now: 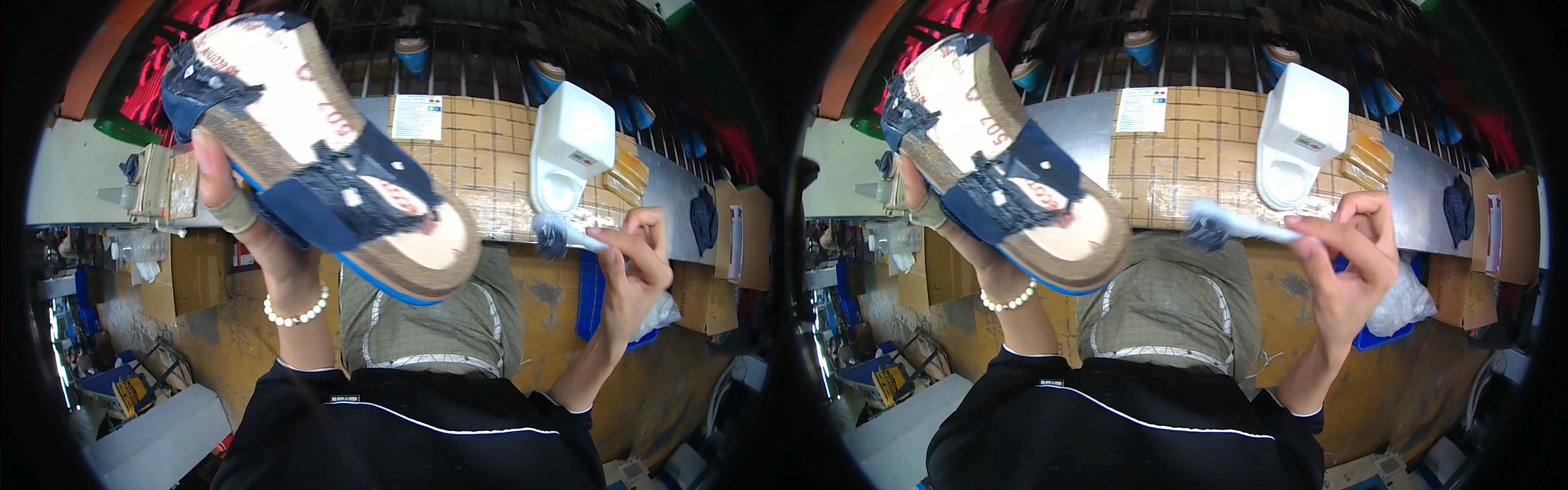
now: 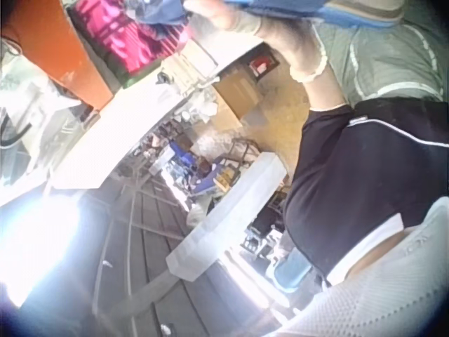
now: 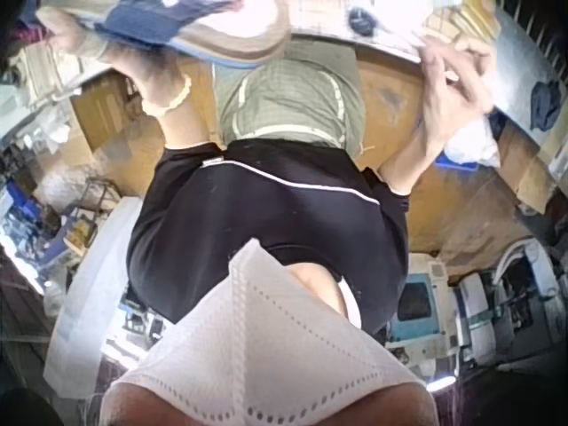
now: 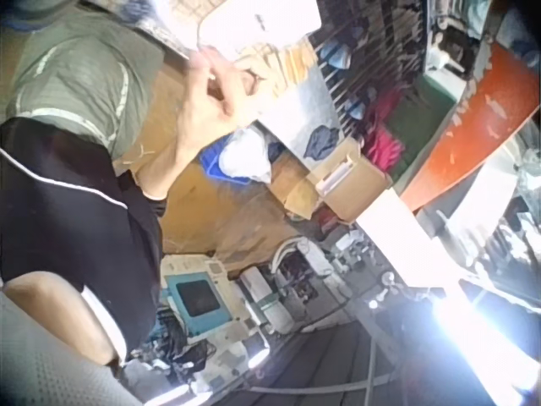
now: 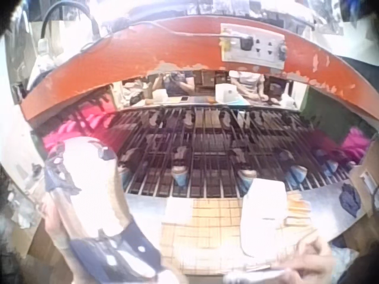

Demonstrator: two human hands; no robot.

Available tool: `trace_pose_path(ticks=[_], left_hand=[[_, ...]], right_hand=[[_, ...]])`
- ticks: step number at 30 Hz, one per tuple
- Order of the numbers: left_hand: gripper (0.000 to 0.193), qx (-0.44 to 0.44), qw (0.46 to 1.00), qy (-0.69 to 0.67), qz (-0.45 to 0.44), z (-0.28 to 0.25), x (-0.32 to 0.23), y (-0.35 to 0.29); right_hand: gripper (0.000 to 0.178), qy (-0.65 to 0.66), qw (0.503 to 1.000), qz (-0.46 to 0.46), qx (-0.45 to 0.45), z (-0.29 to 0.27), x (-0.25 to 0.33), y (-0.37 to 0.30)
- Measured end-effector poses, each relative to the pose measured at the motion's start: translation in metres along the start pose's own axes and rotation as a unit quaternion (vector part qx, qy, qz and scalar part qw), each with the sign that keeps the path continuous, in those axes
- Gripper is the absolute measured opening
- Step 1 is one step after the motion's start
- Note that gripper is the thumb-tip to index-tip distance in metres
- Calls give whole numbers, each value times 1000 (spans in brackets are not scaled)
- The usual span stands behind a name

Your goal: The person applies dark adhesive to the soles of multiple blue sandals using a small brush. They repeatedly dip the brush into a white container and spread the glue across the sole surface, rotating each sandal to cover different areas.

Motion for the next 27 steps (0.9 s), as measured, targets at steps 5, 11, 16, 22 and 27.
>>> trace_pose_path(ticks=[5, 11, 16, 22, 27], left_hand=[[70, 74, 963, 139, 217, 2, -26, -4], [54, 136, 790, 334, 496, -8, -41, -29], [50, 141, 784, 345, 497, -10, -43, -33], [47, 140, 887, 234, 372, -17, -33, -14], [55, 63, 997, -30, 35, -11, -3, 8]], right_hand=[[42, -21, 991, -131, 20, 13, 68, 20], [49, -114, 972, -203, -7, 7, 92, 24], [49, -10, 972, -235, 22, 14, 87, 21], [49, 38, 977, -207, 36, 20, 69, 15], [48, 32, 984, -171, 33, 24, 59, 16]])
Point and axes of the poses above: each hand's wrist, its own y-axis towards the middle knuckle, its own z-axis out of the palm, x = y × z, the point moved 8 cm from there along y, towards the middle knuckle, and after that the axes turned 9 degrees about -y, right-handed, at the moved point
